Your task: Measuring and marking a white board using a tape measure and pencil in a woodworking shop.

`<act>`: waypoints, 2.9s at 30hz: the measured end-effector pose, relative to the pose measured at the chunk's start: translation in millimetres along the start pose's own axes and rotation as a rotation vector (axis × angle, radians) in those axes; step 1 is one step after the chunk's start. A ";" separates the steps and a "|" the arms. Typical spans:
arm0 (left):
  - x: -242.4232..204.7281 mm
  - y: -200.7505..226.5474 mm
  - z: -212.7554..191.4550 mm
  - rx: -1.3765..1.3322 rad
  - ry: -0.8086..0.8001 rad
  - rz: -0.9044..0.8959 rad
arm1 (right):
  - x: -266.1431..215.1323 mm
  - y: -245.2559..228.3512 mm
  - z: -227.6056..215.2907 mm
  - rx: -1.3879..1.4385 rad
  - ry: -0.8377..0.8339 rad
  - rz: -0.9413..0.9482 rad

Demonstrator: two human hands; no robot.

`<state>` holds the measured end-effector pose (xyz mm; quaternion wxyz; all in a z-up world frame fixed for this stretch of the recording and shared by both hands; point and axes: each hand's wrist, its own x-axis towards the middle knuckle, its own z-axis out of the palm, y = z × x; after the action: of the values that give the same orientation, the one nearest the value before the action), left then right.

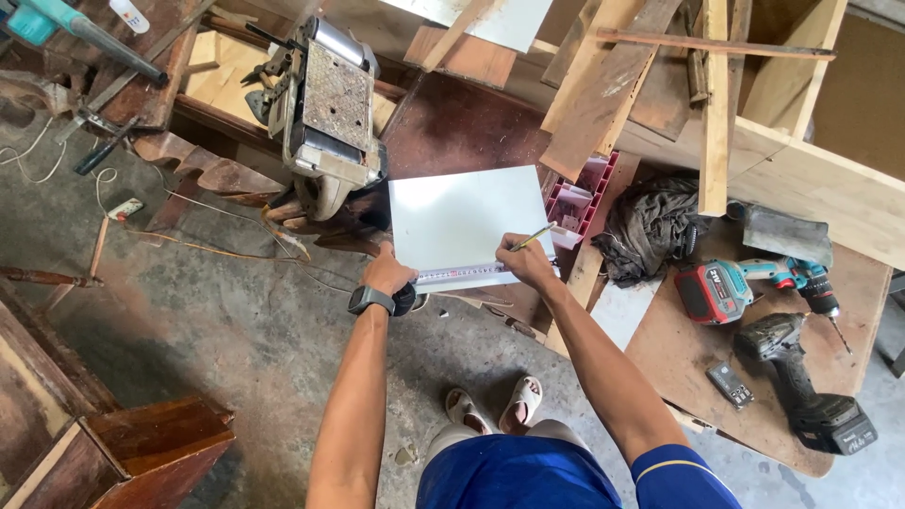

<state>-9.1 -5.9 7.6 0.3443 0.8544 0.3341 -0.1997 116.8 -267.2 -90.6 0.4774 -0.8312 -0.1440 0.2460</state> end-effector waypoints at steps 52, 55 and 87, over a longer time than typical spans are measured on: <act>11.0 -14.5 11.8 0.040 0.086 -0.058 | -81.6 44.0 -63.8 0.450 0.813 0.052; -18.7 6.8 3.6 0.078 0.141 -0.066 | -121.6 61.5 -95.4 0.527 0.974 0.073; 37.5 -24.9 64.2 -0.264 0.540 -0.211 | -51.2 59.7 -280.5 -0.290 0.959 0.004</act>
<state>-7.7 -22.6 -69.0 0.3285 0.7851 0.5231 0.0448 227.3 -524.2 -9.6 0.3690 -0.9087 0.0604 -0.1854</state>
